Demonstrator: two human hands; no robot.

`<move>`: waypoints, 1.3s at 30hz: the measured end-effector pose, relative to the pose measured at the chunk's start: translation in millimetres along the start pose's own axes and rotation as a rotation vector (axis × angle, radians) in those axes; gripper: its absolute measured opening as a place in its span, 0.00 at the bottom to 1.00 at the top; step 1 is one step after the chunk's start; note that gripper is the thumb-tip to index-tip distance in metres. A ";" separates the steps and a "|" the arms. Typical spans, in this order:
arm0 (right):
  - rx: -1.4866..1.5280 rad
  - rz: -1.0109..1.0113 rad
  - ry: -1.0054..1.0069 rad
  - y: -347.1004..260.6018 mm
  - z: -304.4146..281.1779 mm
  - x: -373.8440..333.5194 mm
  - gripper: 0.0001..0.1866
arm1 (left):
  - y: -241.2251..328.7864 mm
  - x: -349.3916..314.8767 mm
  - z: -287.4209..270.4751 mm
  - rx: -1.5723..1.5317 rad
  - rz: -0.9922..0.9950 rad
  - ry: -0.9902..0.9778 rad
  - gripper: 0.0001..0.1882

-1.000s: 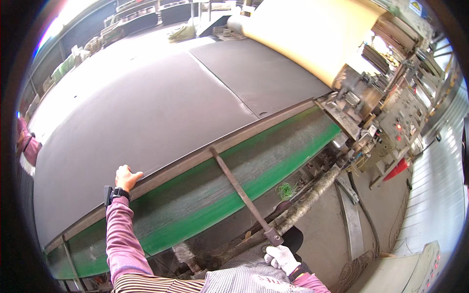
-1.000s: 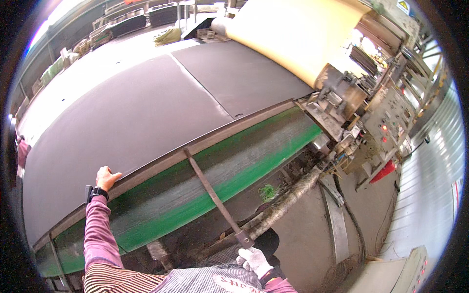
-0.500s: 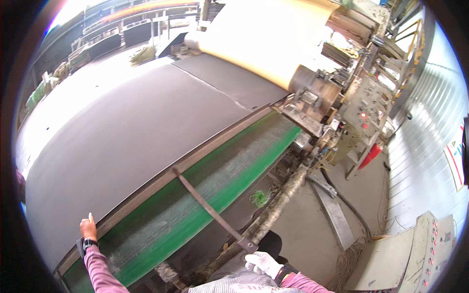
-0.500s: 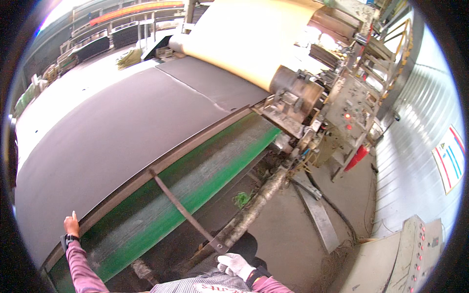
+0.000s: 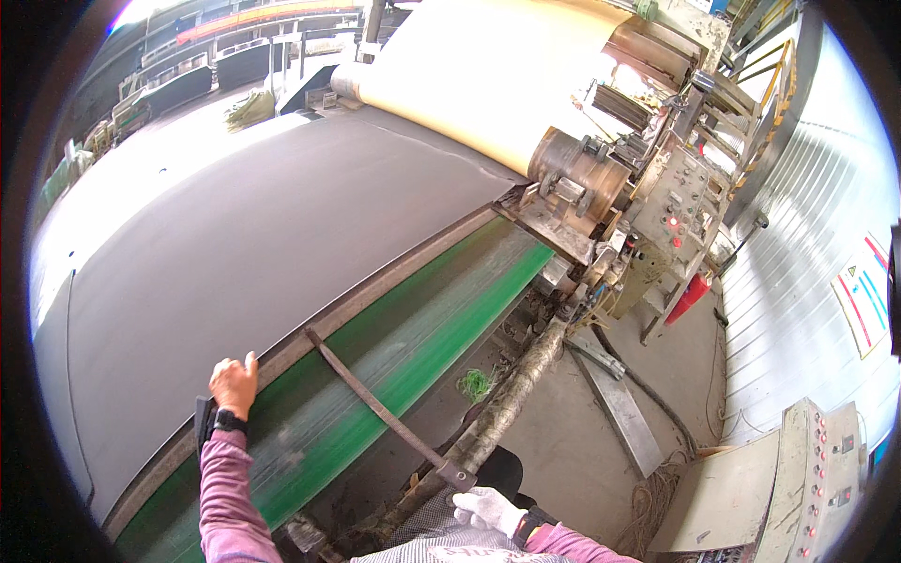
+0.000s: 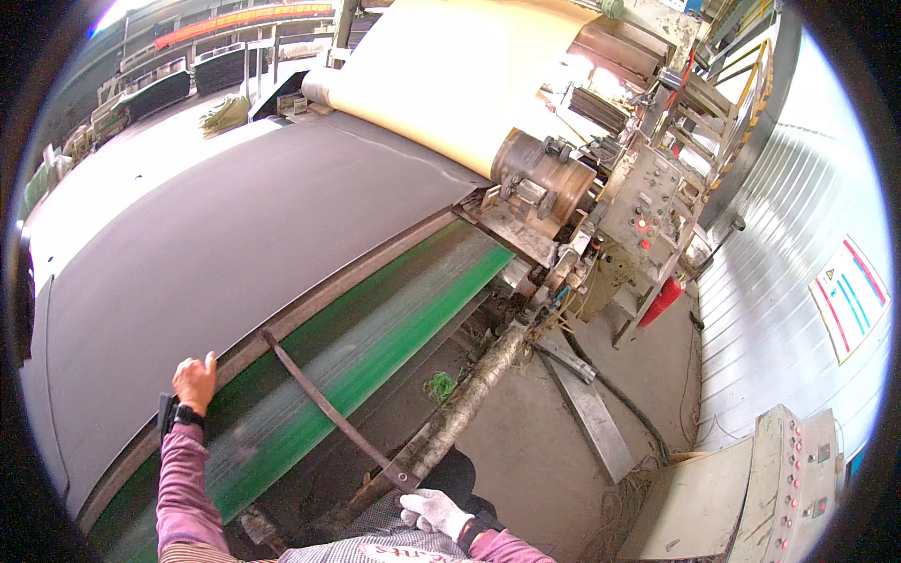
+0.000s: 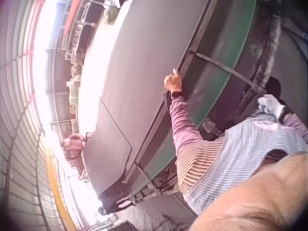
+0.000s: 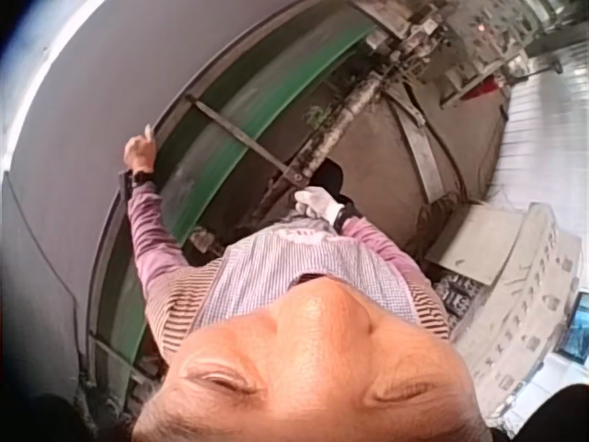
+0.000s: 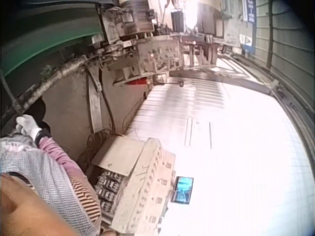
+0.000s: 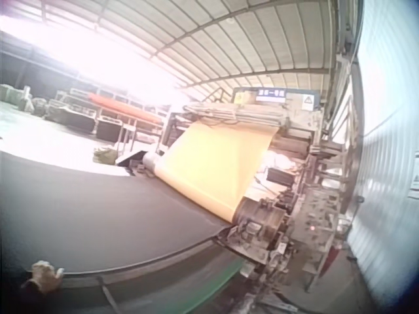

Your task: Aligning large dark foam sheets on a moving conveyor belt system in a factory.

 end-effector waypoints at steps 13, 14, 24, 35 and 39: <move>-0.096 -0.060 0.005 -7.8 8.5 -15.8 0.13 | 37.8 45.2 21.5 -0.899 0.306 -0.317 0.25; -0.078 -0.057 0.021 -7.3 8.4 -16.9 0.13 | 13.9 37.6 25.4 -0.798 0.365 -0.185 0.24; -0.064 -0.059 -0.043 -0.7 3.4 -3.9 0.12 | -183.9 -44.5 18.6 -0.369 -0.086 -0.217 0.21; -0.150 -0.095 0.057 -0.5 7.7 -7.9 0.14 | 4.7 11.4 19.6 -0.212 0.361 -0.132 0.23; -0.150 -0.084 0.054 -3.3 7.2 -15.1 0.16 | -23.1 3.9 58.1 -0.108 0.559 0.043 0.16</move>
Point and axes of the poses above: each hand's wrist, its own x-axis towards the middle knuckle, its own z-axis out of the palm, y = z × x, the point moved 4 cm from there along x, towards the middle knuckle, and after that the axes turned 11 degrees about x, right-handed, at the moved point
